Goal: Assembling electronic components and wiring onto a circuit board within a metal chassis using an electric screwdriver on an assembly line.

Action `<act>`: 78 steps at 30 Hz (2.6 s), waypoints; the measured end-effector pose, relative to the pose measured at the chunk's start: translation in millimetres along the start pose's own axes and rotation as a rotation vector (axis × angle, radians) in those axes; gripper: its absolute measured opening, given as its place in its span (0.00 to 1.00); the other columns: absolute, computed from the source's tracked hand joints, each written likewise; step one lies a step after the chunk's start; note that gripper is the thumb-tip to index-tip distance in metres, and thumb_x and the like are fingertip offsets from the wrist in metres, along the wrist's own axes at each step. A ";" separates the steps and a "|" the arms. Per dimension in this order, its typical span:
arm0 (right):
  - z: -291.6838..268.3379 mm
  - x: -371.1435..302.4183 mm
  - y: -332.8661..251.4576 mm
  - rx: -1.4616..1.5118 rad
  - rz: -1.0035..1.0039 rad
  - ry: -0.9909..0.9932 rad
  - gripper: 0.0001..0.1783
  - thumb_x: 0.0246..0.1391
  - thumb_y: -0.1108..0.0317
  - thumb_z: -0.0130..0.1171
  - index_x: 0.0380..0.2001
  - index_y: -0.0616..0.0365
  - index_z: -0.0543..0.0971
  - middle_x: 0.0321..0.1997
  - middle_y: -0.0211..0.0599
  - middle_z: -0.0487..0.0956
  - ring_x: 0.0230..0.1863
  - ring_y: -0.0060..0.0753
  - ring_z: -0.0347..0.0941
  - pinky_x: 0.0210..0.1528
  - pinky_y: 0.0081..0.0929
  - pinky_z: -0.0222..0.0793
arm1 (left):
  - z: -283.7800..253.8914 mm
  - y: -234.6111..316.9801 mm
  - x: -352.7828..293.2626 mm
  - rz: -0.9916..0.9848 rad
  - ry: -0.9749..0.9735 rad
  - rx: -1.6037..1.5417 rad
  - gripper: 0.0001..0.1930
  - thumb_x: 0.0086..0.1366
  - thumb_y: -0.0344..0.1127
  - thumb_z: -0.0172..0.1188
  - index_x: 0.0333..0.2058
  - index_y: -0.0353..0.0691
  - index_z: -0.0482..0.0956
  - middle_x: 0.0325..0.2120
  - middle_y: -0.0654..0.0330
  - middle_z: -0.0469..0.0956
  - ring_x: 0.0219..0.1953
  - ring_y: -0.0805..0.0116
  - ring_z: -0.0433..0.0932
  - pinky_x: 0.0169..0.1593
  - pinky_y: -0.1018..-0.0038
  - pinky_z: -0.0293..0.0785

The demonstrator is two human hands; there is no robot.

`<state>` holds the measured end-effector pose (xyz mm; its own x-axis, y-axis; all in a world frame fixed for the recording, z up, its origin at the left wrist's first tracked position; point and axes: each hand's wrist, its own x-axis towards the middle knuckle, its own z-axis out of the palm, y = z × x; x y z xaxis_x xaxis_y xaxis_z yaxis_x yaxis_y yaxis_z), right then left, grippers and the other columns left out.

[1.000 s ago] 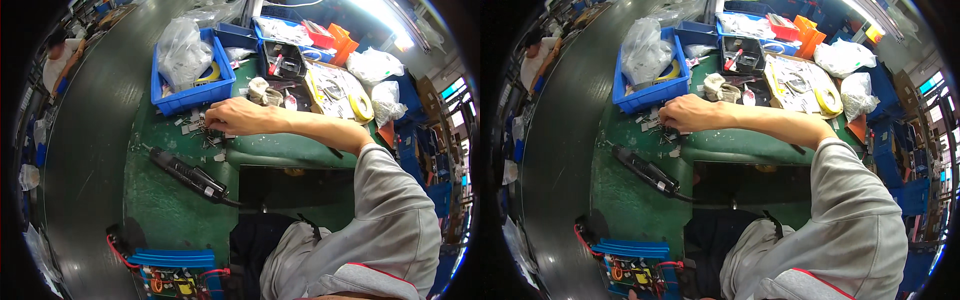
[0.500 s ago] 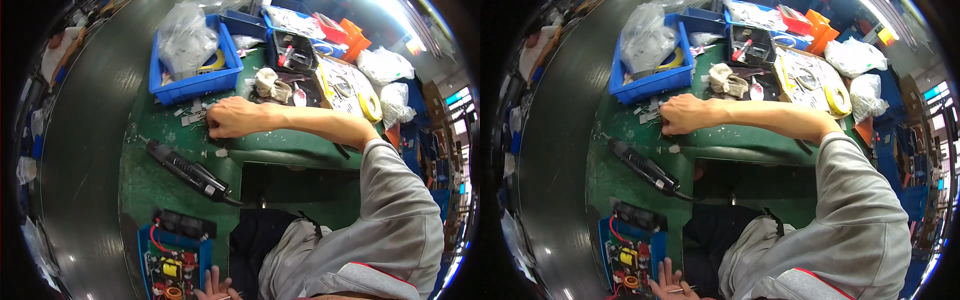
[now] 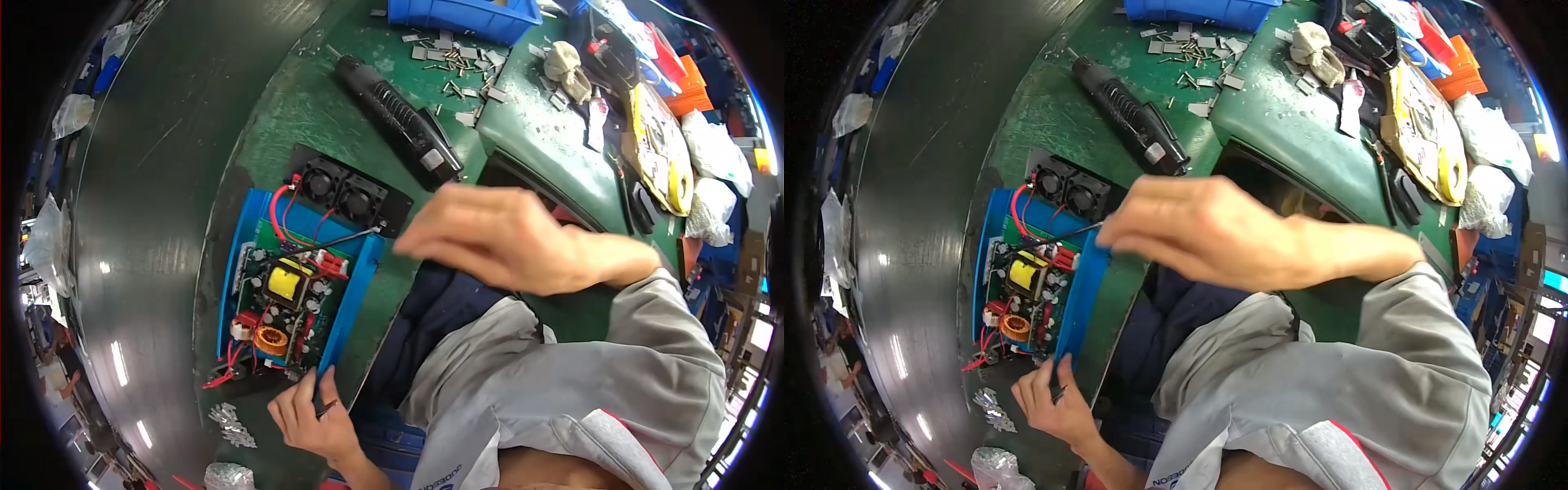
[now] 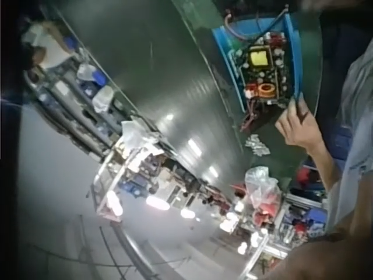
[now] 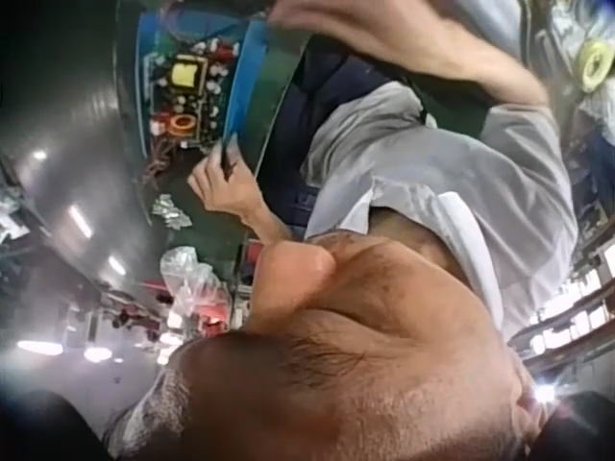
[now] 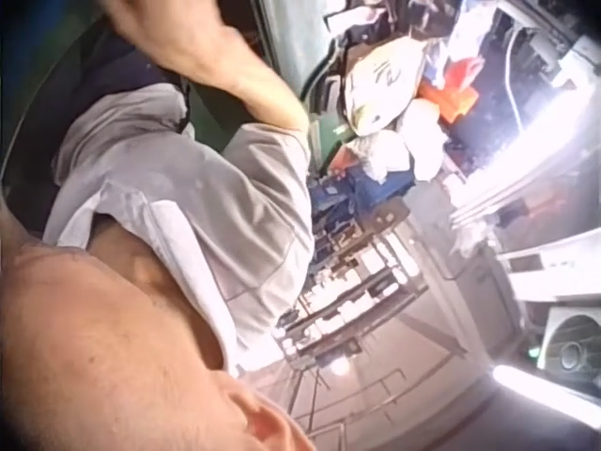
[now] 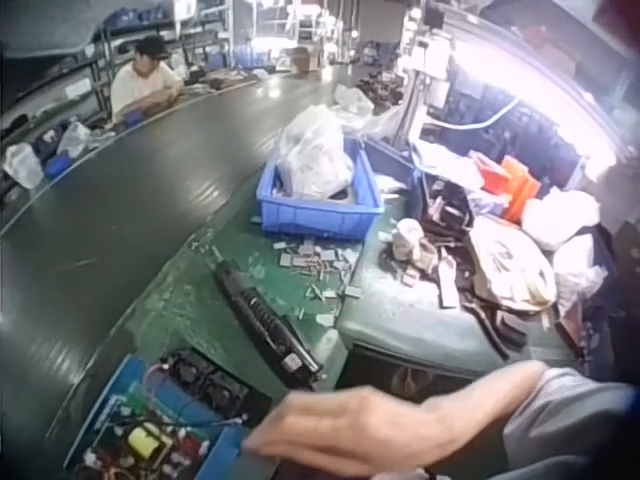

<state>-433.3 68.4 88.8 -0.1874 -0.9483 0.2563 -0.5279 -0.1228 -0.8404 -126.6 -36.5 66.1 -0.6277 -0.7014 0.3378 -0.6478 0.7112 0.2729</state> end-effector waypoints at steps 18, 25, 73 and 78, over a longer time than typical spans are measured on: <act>58.1 51.4 -7.5 0.105 -0.132 0.118 0.09 0.45 0.79 0.63 0.30 0.62 0.75 0.24 0.40 0.78 0.27 0.45 0.78 0.30 0.36 0.72 | -29.1 -31.5 35.8 -0.069 0.016 -0.289 0.11 0.69 0.34 0.64 0.34 0.30 0.79 0.27 0.63 0.71 0.29 0.76 0.70 0.33 0.80 0.66; 55.0 62.8 -14.6 -0.032 -0.144 0.090 0.08 0.42 0.79 0.62 0.29 0.60 0.75 0.19 0.40 0.76 0.24 0.51 0.77 0.27 0.41 0.69 | -31.4 -26.1 38.4 -0.104 -0.030 -0.290 0.09 0.68 0.31 0.65 0.34 0.29 0.79 0.28 0.63 0.71 0.30 0.74 0.72 0.34 0.79 0.69; -114.6 109.8 155.2 -0.743 0.490 -0.043 0.18 0.55 0.55 0.60 0.35 0.61 0.86 0.33 0.50 0.84 0.40 0.53 0.82 0.43 0.44 0.76 | -1.0 11.9 -15.7 -0.086 0.211 -0.035 0.12 0.56 0.36 0.77 0.34 0.37 0.86 0.34 0.54 0.80 0.28 0.60 0.80 0.28 0.69 0.76; -114.5 101.7 143.7 -0.820 0.389 0.031 0.18 0.56 0.60 0.58 0.33 0.69 0.79 0.33 0.57 0.82 0.40 0.58 0.81 0.43 0.49 0.76 | 7.0 3.6 -48.7 -0.445 0.458 0.069 0.16 0.60 0.39 0.74 0.41 0.35 0.84 0.36 0.51 0.80 0.30 0.63 0.80 0.29 0.71 0.75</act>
<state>-623.1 -12.1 48.8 -0.4913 -0.8697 0.0478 -0.8446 0.4623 -0.2701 -101.5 -0.1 44.3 -0.0542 -0.8265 0.5604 -0.8396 0.3415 0.4225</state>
